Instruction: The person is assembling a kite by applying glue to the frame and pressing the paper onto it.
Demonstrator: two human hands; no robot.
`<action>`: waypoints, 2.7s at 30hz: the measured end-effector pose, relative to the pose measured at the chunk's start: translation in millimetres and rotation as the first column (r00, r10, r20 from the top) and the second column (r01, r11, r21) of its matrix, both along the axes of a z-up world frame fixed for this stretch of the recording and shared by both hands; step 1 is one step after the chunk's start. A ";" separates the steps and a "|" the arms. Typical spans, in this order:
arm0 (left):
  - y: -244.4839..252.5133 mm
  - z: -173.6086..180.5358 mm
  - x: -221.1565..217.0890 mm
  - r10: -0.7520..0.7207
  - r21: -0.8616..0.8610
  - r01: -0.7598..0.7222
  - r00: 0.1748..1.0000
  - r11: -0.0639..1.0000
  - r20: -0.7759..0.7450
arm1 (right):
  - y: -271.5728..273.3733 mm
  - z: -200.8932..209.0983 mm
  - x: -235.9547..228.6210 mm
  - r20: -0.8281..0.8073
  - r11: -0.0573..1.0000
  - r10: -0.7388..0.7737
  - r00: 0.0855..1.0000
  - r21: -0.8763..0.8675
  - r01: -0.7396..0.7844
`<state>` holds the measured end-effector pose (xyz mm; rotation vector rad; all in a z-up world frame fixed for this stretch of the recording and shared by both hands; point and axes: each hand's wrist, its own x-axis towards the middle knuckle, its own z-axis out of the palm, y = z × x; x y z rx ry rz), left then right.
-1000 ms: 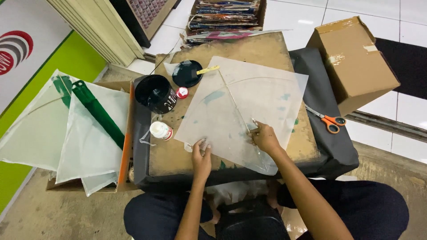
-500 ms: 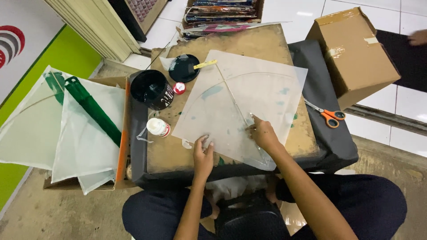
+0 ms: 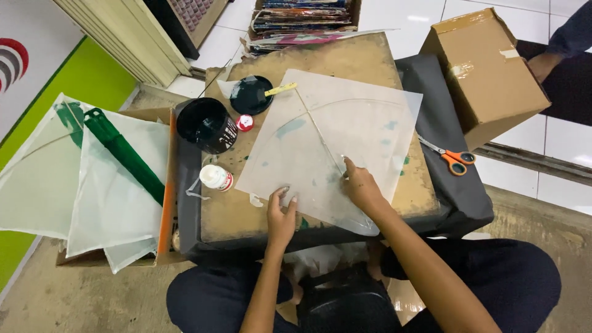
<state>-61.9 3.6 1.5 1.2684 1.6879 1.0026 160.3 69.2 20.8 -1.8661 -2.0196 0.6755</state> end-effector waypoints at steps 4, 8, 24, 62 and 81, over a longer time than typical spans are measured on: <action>-0.4 3.0 -1.2 0.009 0.009 -0.009 1.000 1.000 0.003 | -3.4 6.0 -3.9 0.013 1.000 0.017 1.000 -0.013 -0.016; -0.4 3.0 -1.8 -0.005 0.031 0.006 1.000 1.000 -0.024 | 0.2 -4.2 -1.5 0.009 1.000 0.018 1.000 0.001 -0.018; -4.4 6.6 -0.6 -0.025 0.046 0.025 1.000 0.999 -0.011 | -10.1 -22.8 5.2 0.004 0.998 0.047 0.999 0.045 -0.047; -8.6 11.1 -4.3 -0.022 0.021 0.022 1.000 1.000 0.006 | -9.1 -30.0 13.8 0.068 0.983 0.080 0.994 0.159 -0.090; 11.5 28.4 19.9 -0.227 0.111 0.258 0.946 0.960 -0.230 | -28.7 -48.4 36.8 0.340 0.901 0.232 0.911 0.278 -0.333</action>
